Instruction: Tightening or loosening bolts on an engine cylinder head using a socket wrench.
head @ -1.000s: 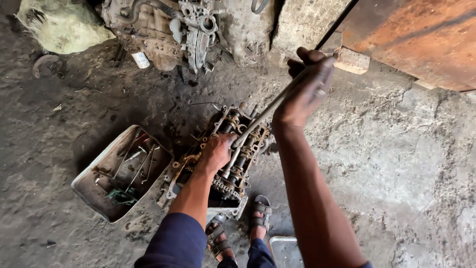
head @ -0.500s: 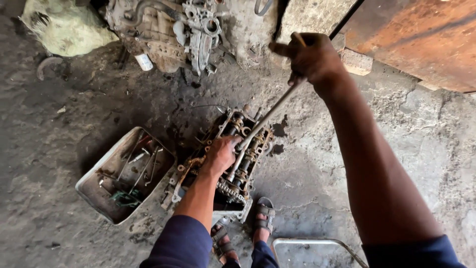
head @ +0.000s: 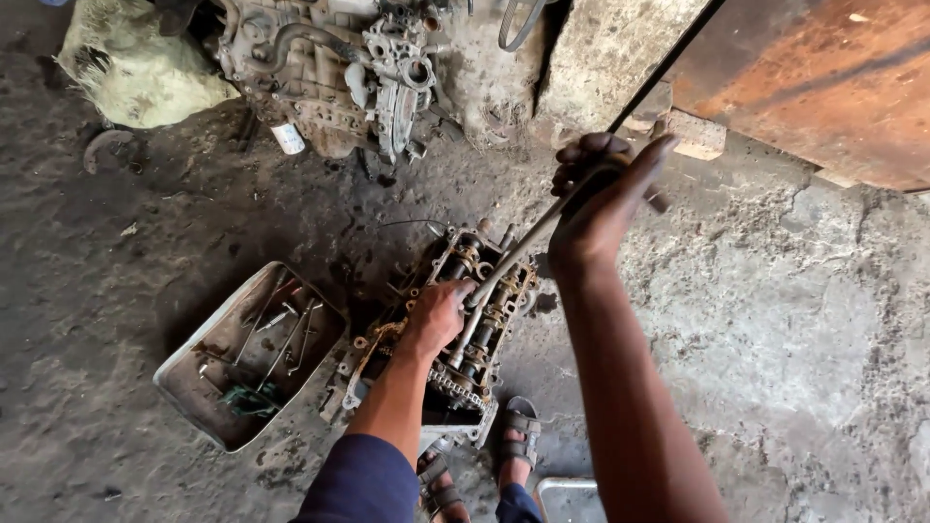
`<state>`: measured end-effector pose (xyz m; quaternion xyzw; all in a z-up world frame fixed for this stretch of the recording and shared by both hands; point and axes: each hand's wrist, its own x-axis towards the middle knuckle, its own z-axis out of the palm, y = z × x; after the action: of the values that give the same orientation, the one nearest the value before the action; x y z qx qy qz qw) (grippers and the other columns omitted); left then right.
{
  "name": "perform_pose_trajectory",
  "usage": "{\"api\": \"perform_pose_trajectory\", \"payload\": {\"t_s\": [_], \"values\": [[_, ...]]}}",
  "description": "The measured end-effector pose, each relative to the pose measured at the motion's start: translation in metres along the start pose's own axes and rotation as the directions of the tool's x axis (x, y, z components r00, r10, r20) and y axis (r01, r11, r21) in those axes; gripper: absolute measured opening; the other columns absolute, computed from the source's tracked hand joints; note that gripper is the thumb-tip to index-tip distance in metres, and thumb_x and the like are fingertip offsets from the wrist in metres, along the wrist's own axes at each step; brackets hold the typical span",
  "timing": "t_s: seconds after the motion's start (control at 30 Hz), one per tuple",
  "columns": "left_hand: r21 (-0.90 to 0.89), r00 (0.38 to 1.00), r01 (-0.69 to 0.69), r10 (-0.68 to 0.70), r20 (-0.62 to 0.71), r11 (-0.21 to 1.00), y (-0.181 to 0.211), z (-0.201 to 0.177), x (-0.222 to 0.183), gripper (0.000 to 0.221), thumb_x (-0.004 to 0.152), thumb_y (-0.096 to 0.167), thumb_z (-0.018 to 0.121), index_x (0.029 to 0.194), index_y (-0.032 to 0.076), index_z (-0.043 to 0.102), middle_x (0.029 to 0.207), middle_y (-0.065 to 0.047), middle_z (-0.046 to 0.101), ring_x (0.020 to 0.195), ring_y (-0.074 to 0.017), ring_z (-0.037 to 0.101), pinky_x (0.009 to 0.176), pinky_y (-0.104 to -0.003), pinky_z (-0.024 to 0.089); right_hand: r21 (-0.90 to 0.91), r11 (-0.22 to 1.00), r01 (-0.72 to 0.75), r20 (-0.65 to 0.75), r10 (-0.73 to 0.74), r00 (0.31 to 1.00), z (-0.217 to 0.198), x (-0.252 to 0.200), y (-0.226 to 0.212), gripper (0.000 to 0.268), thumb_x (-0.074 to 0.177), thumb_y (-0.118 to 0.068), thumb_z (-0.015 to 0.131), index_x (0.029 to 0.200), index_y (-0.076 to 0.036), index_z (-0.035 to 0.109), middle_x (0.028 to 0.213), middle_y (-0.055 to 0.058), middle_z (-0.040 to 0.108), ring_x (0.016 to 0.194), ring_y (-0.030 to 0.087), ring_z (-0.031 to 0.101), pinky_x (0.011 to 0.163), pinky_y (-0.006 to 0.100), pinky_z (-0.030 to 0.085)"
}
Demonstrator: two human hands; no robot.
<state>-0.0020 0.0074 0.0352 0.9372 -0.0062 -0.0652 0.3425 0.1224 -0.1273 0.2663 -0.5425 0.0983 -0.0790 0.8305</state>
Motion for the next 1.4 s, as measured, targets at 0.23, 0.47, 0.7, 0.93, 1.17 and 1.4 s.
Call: {"api": "perform_pose_trajectory", "payload": {"t_s": [0.23,0.47,0.7,0.93,1.17,1.4], "values": [[-0.016,1.0,-0.018,0.018,-0.014,1.0,-0.003,0.002,0.003,0.031,0.088,-0.005,0.062,0.109,0.016,0.069,0.092,-0.009,0.074,0.095,-0.0335,0.074,0.084,-0.046,0.062,0.142,0.958,-0.247,0.024,0.246,0.969,-0.017,0.03,-0.002,0.071,0.073,-0.084,0.043,0.075,-0.013,0.051,0.052,0.001,0.037,0.044,0.02,0.039,0.044,0.034,0.031],[-0.001,1.0,-0.017,0.017,-0.026,1.0,-0.004,0.009,0.005,0.033,0.086,-0.005,0.064,0.111,0.017,0.069,0.092,-0.009,0.073,0.093,-0.0342,0.073,0.083,-0.046,0.062,0.055,0.89,-0.452,0.235,0.429,0.872,-0.026,0.043,-0.021,0.06,0.079,-0.075,0.048,0.077,-0.015,0.046,0.046,-0.002,0.032,0.036,0.016,0.035,0.044,0.031,0.03],[-0.002,1.0,-0.004,0.004,-0.018,1.0,-0.013,0.017,0.007,0.035,0.087,-0.005,0.064,0.113,0.018,0.068,0.094,-0.009,0.074,0.093,-0.0323,0.074,0.084,-0.045,0.062,-0.857,0.339,0.388,0.46,0.165,0.872,-0.024,0.081,-0.031,0.033,0.088,-0.042,0.086,0.09,-0.018,0.063,0.054,-0.006,0.063,0.049,0.014,0.07,0.065,0.025,0.054],[-0.022,0.989,-0.02,0.016,-0.15,1.0,-0.019,0.031,0.011,0.054,0.088,-0.015,0.064,0.134,0.014,0.065,0.121,-0.017,0.073,0.066,-0.0146,0.072,0.038,-0.02,0.055,-0.38,0.046,0.924,0.77,-0.538,0.343,-0.033,0.058,0.013,0.036,0.113,-0.029,0.059,0.085,-0.011,0.047,0.077,0.001,0.047,0.065,0.013,0.04,0.052,0.028,0.036],[-0.001,0.994,0.007,-0.007,-0.112,1.0,-0.017,0.03,0.01,0.055,0.091,-0.016,0.061,0.138,0.013,0.063,0.113,-0.015,0.074,0.058,-0.0123,0.067,0.036,-0.021,0.053,-0.294,0.769,0.568,0.182,-0.538,0.823,0.002,0.001,0.022,0.04,0.1,-0.06,0.034,0.106,-0.021,0.038,0.096,0.002,0.047,0.086,0.016,0.048,0.073,0.035,0.045],[0.001,0.981,-0.102,0.101,-0.168,0.995,-0.025,0.033,0.008,0.041,0.097,-0.012,0.06,0.134,0.005,0.063,0.084,-0.011,0.07,0.045,-0.0106,0.056,0.03,-0.021,0.046,0.254,0.888,-0.383,0.09,0.372,0.924,-0.002,0.009,-0.026,0.053,0.078,-0.066,0.054,0.081,-0.013,0.054,0.06,0.0,0.052,0.055,0.016,0.047,0.064,0.035,0.045]]}}
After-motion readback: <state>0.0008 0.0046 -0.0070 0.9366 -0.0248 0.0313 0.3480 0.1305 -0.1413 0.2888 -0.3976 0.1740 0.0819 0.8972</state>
